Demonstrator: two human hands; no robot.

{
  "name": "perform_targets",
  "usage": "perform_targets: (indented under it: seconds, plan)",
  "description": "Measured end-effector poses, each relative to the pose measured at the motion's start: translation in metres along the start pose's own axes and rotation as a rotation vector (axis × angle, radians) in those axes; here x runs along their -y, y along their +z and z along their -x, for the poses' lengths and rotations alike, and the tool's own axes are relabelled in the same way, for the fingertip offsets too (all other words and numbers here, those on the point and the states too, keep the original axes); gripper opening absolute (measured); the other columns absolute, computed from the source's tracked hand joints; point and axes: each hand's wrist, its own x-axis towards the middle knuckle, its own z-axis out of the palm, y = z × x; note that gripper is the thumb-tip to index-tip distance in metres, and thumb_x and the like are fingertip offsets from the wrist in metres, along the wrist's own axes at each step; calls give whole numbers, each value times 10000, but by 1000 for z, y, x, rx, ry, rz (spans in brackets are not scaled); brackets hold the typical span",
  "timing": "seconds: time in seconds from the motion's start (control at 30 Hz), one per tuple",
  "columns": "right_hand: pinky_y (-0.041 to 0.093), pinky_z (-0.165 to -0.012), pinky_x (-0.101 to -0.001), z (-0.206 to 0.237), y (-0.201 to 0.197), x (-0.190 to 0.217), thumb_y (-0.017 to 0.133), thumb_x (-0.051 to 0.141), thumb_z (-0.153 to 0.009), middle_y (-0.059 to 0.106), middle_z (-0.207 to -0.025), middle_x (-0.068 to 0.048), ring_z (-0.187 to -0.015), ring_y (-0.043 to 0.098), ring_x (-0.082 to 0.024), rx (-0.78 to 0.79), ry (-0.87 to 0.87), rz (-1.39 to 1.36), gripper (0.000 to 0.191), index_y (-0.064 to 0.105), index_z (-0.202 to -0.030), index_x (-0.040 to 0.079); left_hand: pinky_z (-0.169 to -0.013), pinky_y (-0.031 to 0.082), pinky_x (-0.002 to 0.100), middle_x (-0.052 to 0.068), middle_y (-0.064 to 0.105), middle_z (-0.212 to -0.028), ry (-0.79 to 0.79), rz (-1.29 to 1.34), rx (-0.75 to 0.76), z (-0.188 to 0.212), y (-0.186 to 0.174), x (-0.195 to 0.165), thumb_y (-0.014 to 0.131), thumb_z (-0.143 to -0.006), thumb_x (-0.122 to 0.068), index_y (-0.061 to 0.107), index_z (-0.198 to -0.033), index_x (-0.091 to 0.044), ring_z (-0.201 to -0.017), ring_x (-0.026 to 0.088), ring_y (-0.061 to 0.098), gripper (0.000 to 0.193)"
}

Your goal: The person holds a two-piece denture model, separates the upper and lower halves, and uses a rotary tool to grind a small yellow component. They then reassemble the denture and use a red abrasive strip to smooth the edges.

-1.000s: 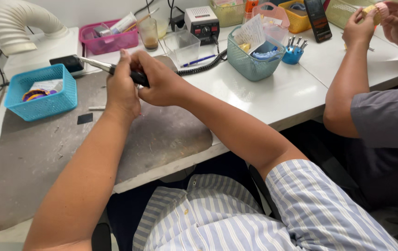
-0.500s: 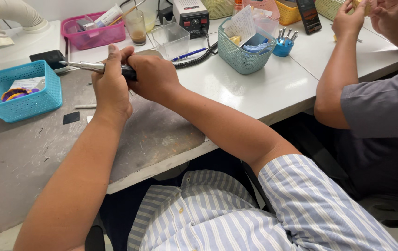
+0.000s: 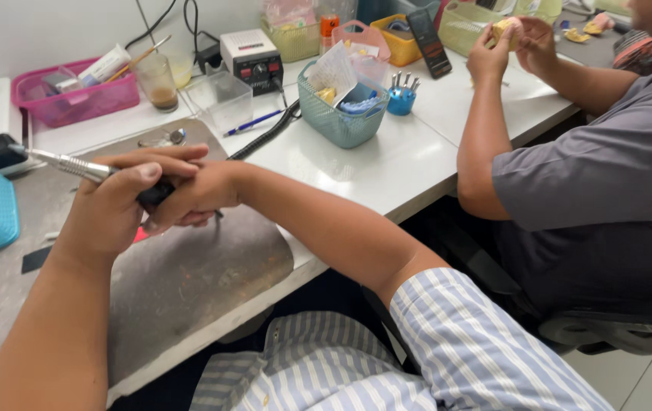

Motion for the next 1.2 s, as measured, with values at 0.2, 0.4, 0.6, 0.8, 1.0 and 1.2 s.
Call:
perform_targets:
  seconds: [0.2,0.4,0.6,0.8,1.0,1.2]
  plan:
    - [408,-441,-308,6,-2,1,787,212,-860,486,-506,-14,-440,494,-148,133,-109,44,336,588,-623,80,-824,632,475,255,656,-1334,10,-30,90,2,4,-6,619,-878,-140,726,-1124,57,-1054,348,709,333]
    - [481,-484,-335,9,-3,6,780,267,-835,589,-612,-50,-543,599,-194,105,-145,227,223,671,-797,76,-946,602,420,206,713,-1285,160,-197,253,-1,11,-11,640,-967,-253,774,-1046,28,-1108,301,718,321]
    - [572,-708,-420,-4,20,11,695,454,-841,791,-870,-53,-840,744,-289,-764,-75,1004,284,758,-960,205,-1144,487,361,167,696,-1237,274,-405,-332,1,18,-2,532,-1216,-281,712,-908,32,-1193,219,654,474]
    - [582,-746,-445,-10,39,9,680,429,-848,772,-919,-67,-881,742,-314,-940,-71,833,310,716,-1071,215,-1089,495,306,131,689,-1304,195,-135,-554,-3,20,10,633,-1161,-358,669,-1129,32,-1176,162,636,393]
    - [595,-755,-414,-6,33,4,682,351,-846,773,-913,-31,-875,755,-268,-965,-154,962,267,687,-1074,213,-904,476,304,130,656,-1148,-41,-230,-583,-8,31,6,631,-1062,-266,647,-1290,24,-996,160,589,369]
    - [571,-668,-415,-8,19,-4,767,335,-747,760,-789,-69,-762,734,-290,-865,-88,886,191,752,-826,162,-1066,494,300,147,697,-1299,66,-162,-495,-5,32,0,528,-1011,-67,693,-1215,49,-1166,176,640,288]
